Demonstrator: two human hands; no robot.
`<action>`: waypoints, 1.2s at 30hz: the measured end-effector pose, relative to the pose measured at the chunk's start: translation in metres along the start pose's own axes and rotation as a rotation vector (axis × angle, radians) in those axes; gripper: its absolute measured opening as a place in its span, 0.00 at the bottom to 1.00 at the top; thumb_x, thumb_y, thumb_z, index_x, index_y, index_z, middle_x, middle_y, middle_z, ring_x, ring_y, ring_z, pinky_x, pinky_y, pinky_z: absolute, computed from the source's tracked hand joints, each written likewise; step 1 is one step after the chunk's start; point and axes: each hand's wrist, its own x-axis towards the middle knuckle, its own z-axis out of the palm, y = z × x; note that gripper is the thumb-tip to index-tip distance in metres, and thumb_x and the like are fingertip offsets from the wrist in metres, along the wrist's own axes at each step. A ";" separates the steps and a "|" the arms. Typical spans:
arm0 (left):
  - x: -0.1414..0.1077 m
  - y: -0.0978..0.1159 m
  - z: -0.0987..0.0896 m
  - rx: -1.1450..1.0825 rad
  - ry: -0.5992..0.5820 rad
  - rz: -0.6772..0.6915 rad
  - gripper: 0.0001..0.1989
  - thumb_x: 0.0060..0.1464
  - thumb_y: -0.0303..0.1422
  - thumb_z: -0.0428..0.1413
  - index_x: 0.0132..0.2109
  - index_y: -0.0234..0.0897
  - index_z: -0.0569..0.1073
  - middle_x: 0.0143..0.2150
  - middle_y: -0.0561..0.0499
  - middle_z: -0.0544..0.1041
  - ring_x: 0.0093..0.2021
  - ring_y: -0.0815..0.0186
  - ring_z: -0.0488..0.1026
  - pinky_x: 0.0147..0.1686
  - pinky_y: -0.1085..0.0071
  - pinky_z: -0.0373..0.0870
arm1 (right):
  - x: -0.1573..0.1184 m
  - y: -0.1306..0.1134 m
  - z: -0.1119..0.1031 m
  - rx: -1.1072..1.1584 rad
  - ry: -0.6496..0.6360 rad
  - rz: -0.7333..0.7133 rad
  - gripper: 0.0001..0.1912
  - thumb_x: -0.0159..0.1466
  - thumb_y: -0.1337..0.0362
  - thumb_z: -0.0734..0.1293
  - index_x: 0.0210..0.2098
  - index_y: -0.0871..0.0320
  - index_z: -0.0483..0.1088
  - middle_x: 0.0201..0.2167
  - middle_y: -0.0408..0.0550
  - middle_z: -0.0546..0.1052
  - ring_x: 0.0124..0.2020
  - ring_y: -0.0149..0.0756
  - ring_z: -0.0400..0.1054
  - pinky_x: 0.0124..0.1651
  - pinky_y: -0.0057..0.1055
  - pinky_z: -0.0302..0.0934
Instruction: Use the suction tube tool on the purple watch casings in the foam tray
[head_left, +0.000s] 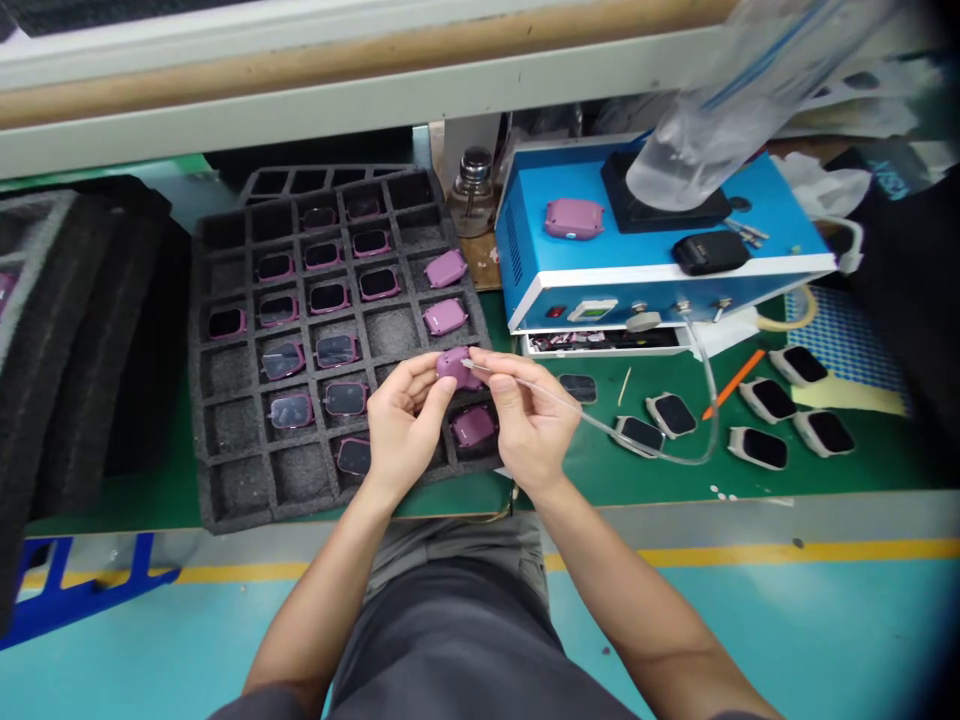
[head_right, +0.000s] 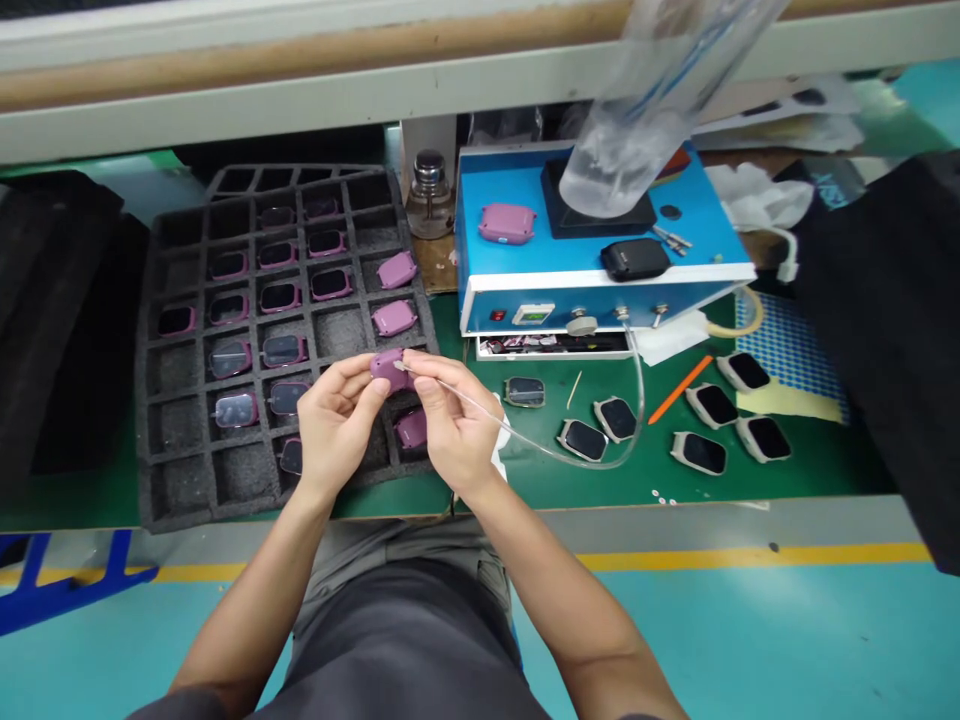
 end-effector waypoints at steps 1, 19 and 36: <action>0.000 0.000 0.000 0.002 0.000 0.004 0.16 0.59 0.39 0.67 0.49 0.35 0.79 0.48 0.43 0.87 0.47 0.59 0.86 0.51 0.66 0.83 | 0.000 0.000 0.000 -0.007 -0.001 0.000 0.07 0.72 0.58 0.71 0.45 0.50 0.81 0.46 0.48 0.86 0.50 0.43 0.82 0.56 0.45 0.79; -0.003 -0.002 0.000 -0.013 -0.028 0.029 0.14 0.61 0.36 0.66 0.51 0.36 0.80 0.49 0.44 0.86 0.48 0.61 0.86 0.52 0.67 0.83 | 0.002 -0.003 0.000 -0.026 0.009 -0.009 0.06 0.71 0.63 0.70 0.44 0.51 0.82 0.45 0.47 0.86 0.49 0.41 0.83 0.53 0.41 0.80; 0.002 -0.001 -0.004 0.058 0.006 0.023 0.15 0.60 0.38 0.67 0.50 0.36 0.81 0.49 0.43 0.87 0.49 0.59 0.86 0.53 0.67 0.82 | 0.009 -0.003 0.005 -0.021 -0.028 -0.016 0.06 0.71 0.62 0.70 0.42 0.51 0.82 0.44 0.49 0.85 0.48 0.40 0.82 0.51 0.37 0.80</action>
